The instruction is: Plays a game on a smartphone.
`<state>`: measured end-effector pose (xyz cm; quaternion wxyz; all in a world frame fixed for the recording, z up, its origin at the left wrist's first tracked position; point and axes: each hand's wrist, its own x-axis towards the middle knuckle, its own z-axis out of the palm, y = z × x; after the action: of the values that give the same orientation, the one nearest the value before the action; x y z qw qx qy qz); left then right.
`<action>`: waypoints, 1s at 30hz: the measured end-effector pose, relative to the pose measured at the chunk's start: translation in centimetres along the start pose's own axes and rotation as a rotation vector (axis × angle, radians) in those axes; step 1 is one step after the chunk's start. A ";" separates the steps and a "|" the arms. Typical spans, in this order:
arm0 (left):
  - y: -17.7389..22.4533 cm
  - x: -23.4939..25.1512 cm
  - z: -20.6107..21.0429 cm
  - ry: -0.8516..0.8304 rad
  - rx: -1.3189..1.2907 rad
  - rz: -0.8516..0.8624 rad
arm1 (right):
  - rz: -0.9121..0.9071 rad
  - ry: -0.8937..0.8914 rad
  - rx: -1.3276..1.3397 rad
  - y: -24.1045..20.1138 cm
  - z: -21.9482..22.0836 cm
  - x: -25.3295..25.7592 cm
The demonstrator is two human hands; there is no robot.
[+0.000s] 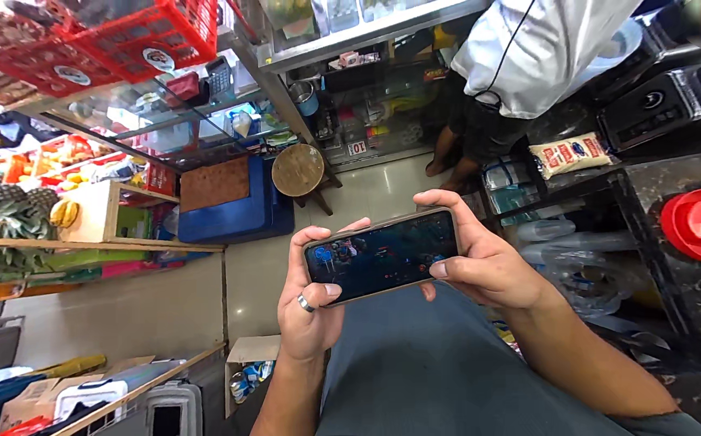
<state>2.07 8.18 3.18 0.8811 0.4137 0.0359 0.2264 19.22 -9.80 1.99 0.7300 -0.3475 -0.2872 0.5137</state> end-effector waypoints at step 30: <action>-1.7 0.4 0.3 -0.072 -0.004 -0.043 | -0.062 0.082 -0.074 -0.6 -1.4 -1.1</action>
<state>3.14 7.19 2.20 0.8872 0.4192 0.0127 0.1923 20.31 -11.32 1.60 0.7431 -0.3860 -0.2867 0.4654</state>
